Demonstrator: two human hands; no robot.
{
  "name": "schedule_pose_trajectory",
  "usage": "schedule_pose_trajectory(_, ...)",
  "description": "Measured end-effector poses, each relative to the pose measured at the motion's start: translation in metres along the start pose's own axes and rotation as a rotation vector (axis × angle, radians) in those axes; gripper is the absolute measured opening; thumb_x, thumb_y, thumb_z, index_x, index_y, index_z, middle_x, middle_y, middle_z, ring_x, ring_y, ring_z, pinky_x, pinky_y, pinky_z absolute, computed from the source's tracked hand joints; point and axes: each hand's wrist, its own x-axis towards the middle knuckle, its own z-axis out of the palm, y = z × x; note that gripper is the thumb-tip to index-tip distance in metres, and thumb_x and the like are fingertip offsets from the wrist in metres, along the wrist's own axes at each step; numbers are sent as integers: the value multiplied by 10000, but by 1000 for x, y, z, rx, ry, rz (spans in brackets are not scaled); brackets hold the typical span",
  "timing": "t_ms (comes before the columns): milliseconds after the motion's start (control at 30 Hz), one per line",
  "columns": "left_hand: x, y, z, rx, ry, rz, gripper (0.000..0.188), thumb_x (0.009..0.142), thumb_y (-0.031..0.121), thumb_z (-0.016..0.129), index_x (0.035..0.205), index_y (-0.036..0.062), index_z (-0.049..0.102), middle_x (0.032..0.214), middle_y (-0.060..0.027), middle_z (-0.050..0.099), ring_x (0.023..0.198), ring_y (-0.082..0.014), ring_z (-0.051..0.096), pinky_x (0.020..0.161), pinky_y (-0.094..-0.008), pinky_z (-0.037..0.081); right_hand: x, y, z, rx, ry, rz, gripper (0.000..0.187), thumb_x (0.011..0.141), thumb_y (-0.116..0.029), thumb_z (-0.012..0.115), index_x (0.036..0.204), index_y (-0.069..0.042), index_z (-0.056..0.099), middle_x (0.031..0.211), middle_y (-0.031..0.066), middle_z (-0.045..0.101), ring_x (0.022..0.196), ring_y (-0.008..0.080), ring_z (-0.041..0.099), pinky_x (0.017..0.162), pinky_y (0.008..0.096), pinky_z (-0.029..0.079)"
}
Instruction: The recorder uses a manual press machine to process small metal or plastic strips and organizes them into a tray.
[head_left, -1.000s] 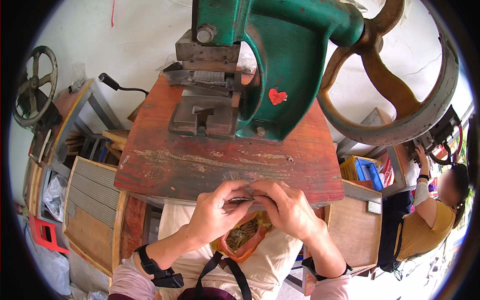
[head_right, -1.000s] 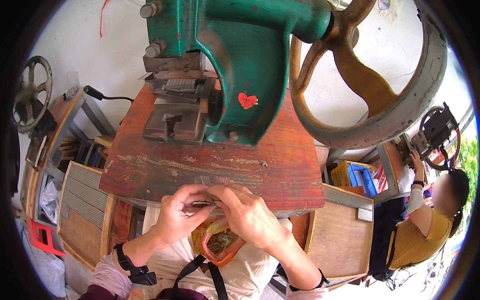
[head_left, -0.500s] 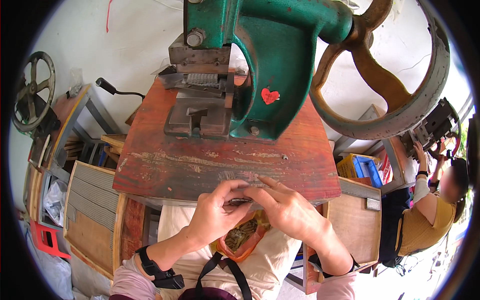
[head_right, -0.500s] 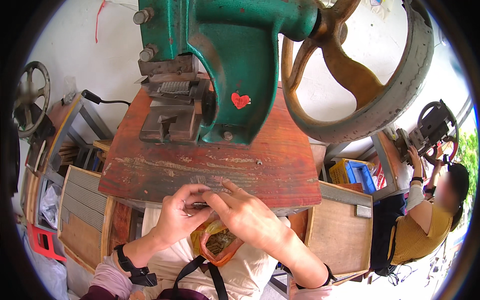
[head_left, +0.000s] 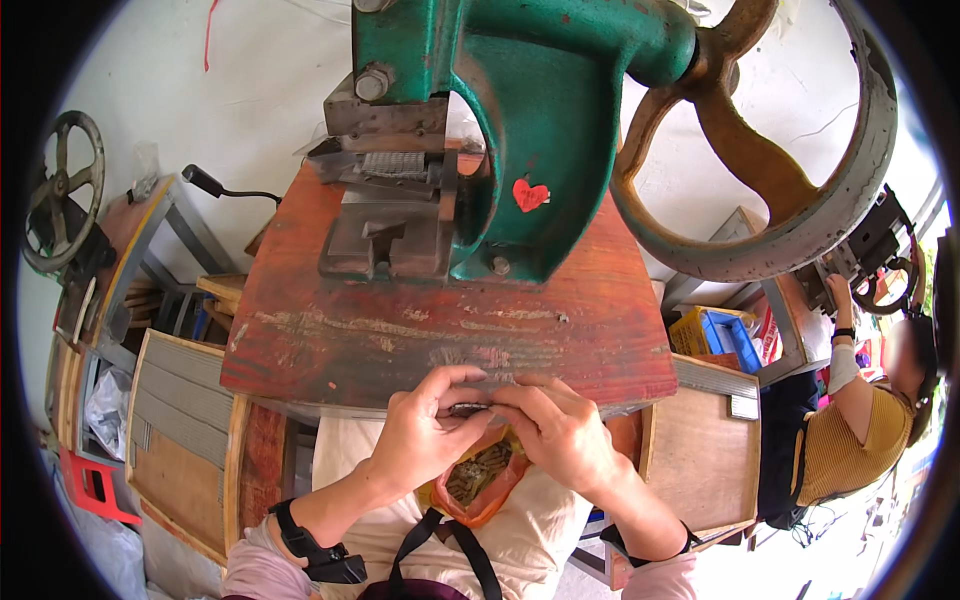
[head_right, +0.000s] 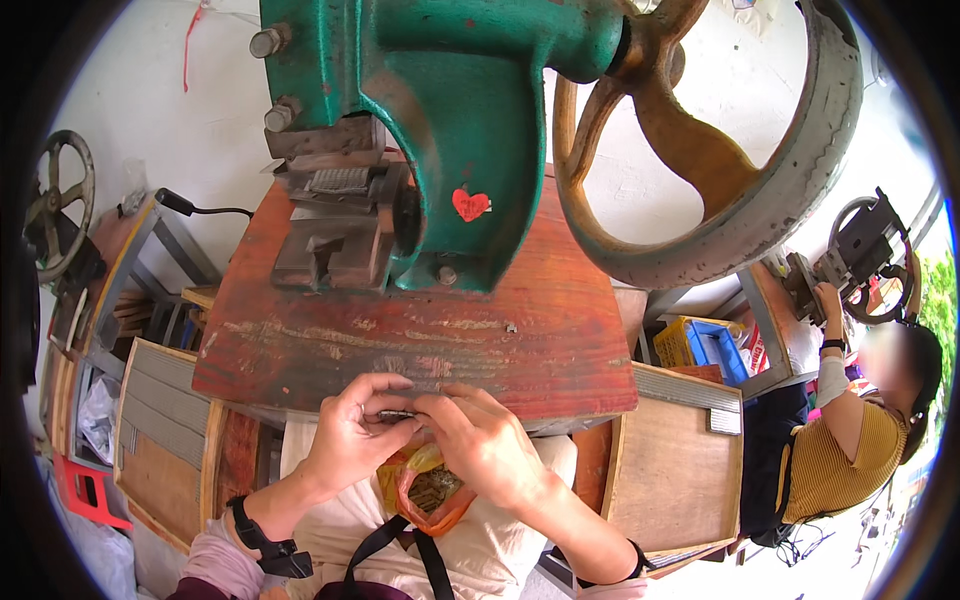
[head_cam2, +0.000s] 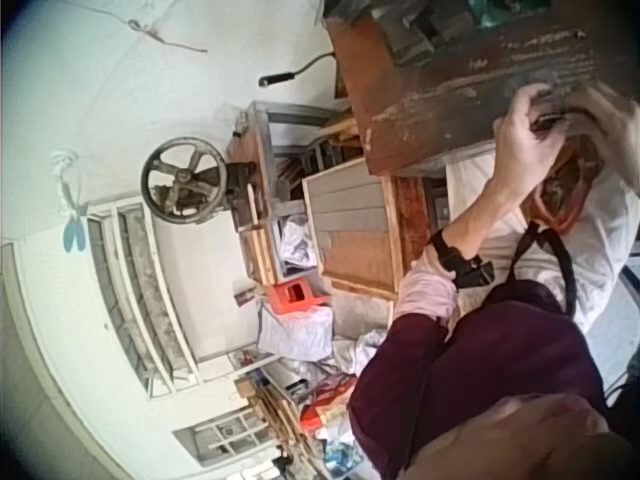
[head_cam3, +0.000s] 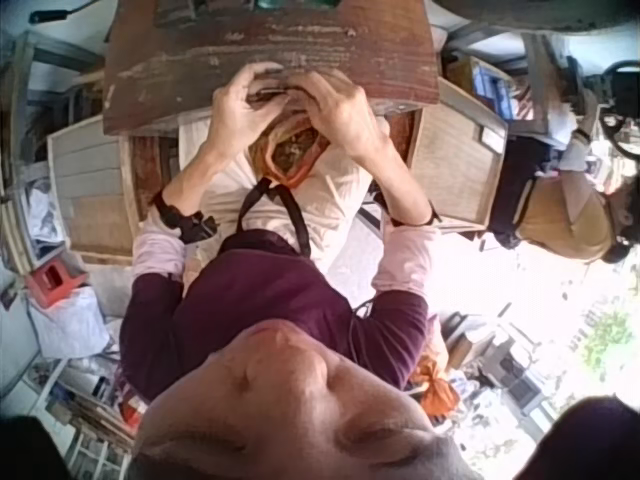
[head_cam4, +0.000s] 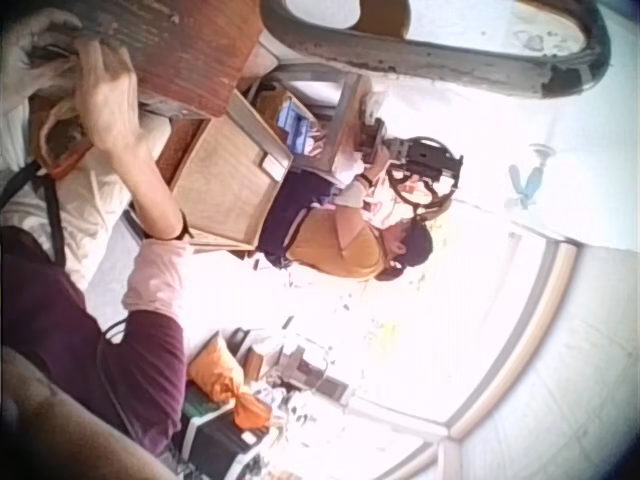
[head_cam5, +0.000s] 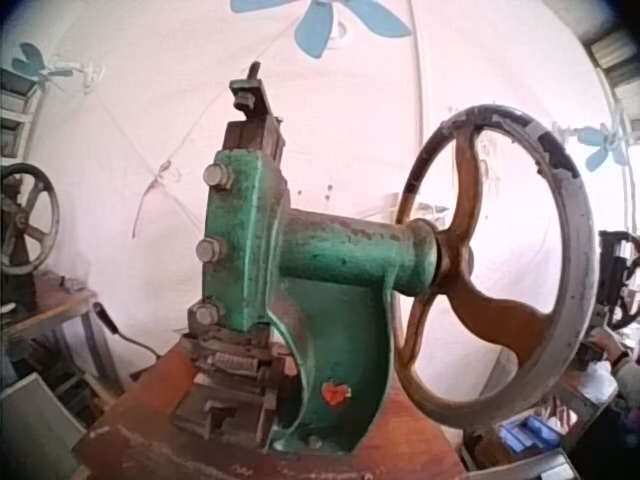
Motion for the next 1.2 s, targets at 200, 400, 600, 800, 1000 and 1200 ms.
schedule_pose_trajectory(200,6,6,0,-95,24,-64,363,793,-28,652,1119,-17,493,939,-141,678,839,-108,635,731,-239,538,-5,4,3,8,31,-22,346,697,36,652,1035,-3,592,979,152,605,914,320,598,771,375,507)
schedule_pose_trajectory(400,13,8,-7,-209,30,-166,328,792,-83,619,1096,-31,506,944,-125,638,851,-156,641,751,-258,546,-11,14,5,12,113,47,452,731,20,659,1167,6,541,994,180,590,834,310,593,725,376,508)
schedule_pose_trajectory(600,23,0,-10,-481,15,-209,209,808,-57,611,1012,-54,566,949,-136,612,860,-246,657,788,-311,567,0,84,-14,-121,253,451,253,797,-53,638,1040,2,592,892,191,589,803,366,589,674,391,489)
schedule_pose_trajectory(800,33,-3,-8,-529,9,-298,191,818,-48,597,1008,-68,587,963,-135,611,891,-274,652,820,-328,559,17,106,-3,-259,188,405,165,790,-86,641,930,-4,609,829,174,565,821,357,553,712,421,463)
schedule_pose_trajectory(1000,39,-9,-8,-581,33,-325,169,817,-38,609,985,-54,611,1007,-159,623,903,-281,650,835,-333,553,21,108,7,-442,190,364,147,790,-119,655,871,-4,615,817,163,560,828,348,540,699,413,461)
schedule_pose_trajectory(1200,38,-12,-10,-639,-48,-359,217,841,-45,577,1056,-71,565,1049,-146,601,943,-235,630,887,-330,527,6,45,6,611,173,775,191,863,-176,655,862,12,624,763,43,627,712,84,539,668,231,445)
